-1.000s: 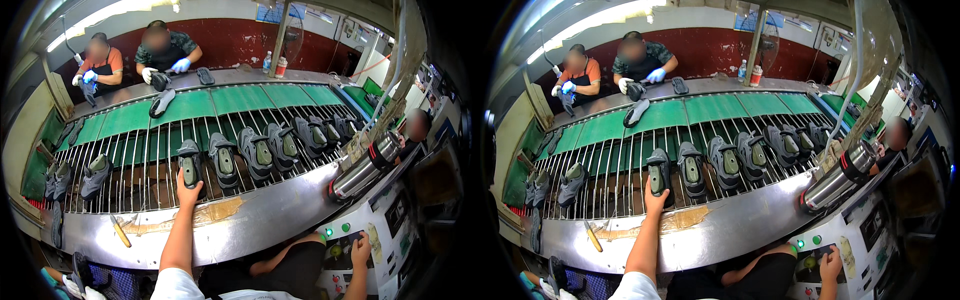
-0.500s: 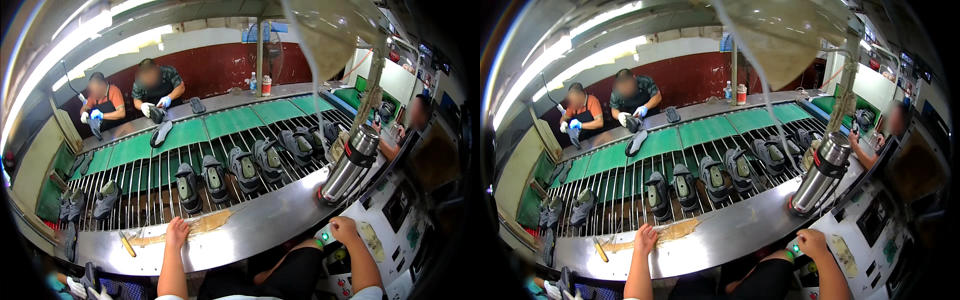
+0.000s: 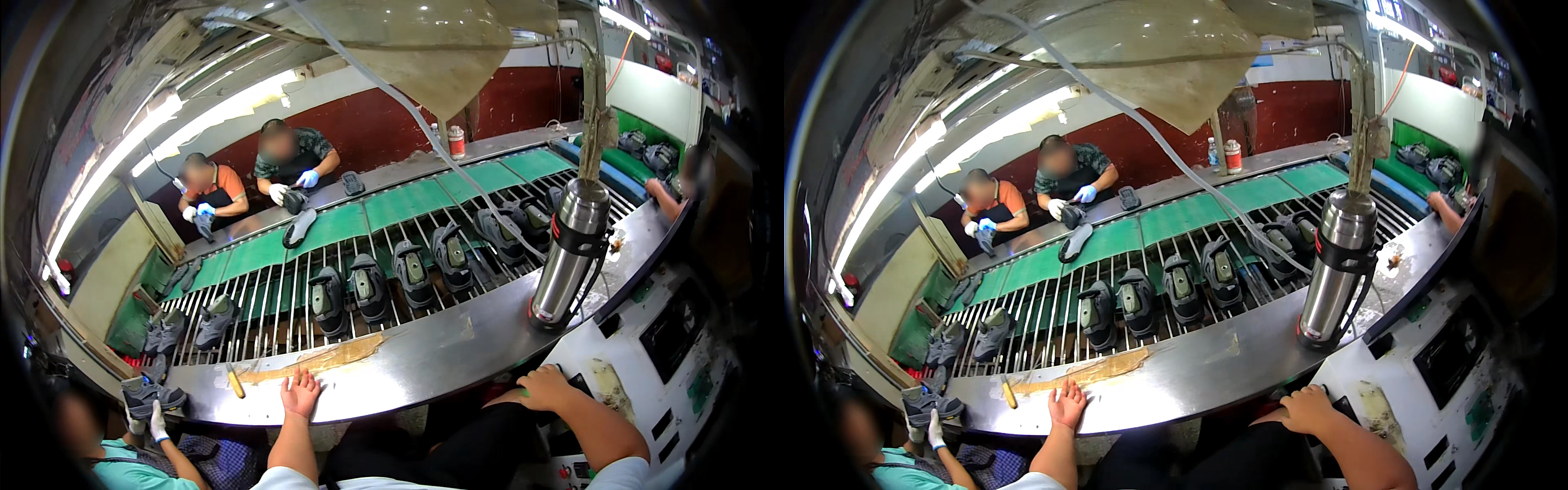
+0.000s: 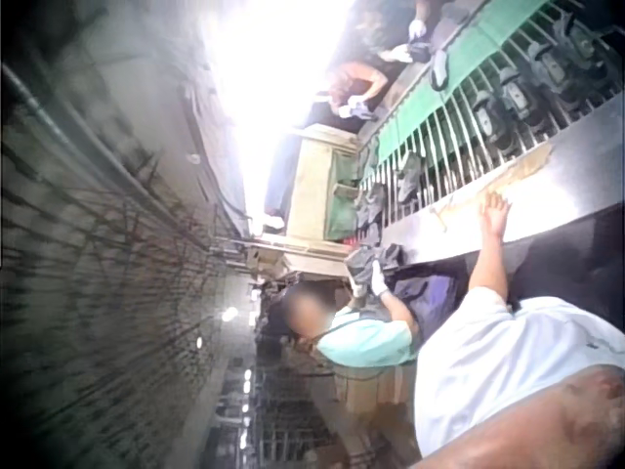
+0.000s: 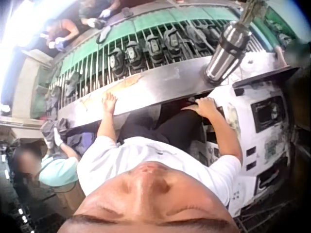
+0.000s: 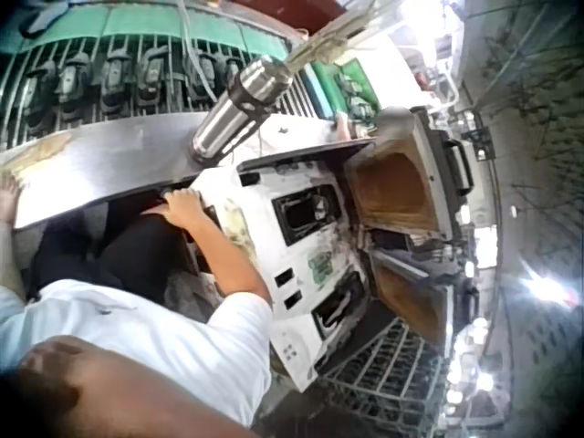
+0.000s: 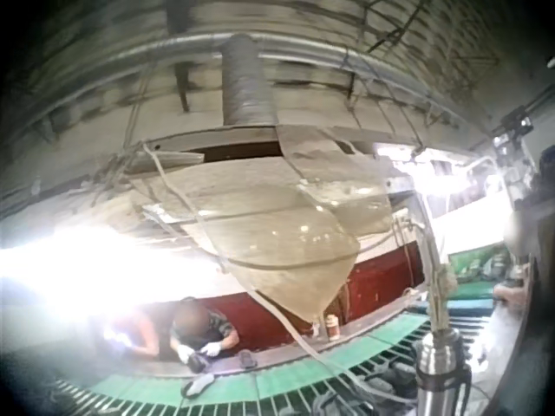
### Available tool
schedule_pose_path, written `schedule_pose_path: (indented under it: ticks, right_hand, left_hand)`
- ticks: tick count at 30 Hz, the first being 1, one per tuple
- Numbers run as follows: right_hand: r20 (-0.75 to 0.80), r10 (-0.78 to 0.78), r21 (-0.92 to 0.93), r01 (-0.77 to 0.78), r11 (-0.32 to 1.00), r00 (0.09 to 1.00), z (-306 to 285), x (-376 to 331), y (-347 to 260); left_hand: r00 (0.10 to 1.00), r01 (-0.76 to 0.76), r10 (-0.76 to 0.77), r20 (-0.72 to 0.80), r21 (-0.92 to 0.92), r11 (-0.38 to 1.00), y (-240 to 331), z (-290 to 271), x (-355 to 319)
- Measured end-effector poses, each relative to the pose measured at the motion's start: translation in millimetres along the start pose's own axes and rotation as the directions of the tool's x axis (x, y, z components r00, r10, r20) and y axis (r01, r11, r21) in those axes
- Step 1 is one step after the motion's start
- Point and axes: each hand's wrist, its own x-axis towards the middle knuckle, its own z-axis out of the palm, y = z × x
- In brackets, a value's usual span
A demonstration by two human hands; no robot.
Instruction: The person picks up shoes from a conveyor belt, places them into a press machine, operates the machine using control buttons, and then removes the shoes.
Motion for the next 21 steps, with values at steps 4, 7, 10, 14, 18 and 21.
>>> schedule_pose_path:
  ticks: [4,7,10,14,18,21]
  right_hand:
    - [-0.042,0.068,-0.023,-0.069,0.997,0.997,-4,-2,4]
    - [0.071,0.166,0.049,-0.170,0.984,0.984,-5,0,9]
    - [0.170,0.114,0.048,-0.123,0.991,0.979,-14,-2,2]
    - [0.227,0.109,0.026,-0.118,0.993,0.968,-16,-4,2]
    - [0.211,0.109,0.019,-0.116,0.993,0.971,-14,-5,2]
    - [0.185,0.096,0.014,-0.100,0.995,0.978,-9,-5,2]
  left_hand:
    - [1.000,0.000,-0.001,0.011,0.049,0.999,3,-5,0]
    - [0.999,0.032,-0.032,0.010,0.057,0.998,3,-1,2]
    - [0.999,0.041,-0.042,0.015,0.055,0.998,7,-8,-2]
    - [0.996,0.071,-0.074,0.040,0.061,0.996,4,-5,1]
    - [0.992,0.121,-0.120,0.041,-0.001,0.993,10,-5,2]
    - [0.991,0.129,-0.128,0.034,-0.012,0.992,11,-4,0]
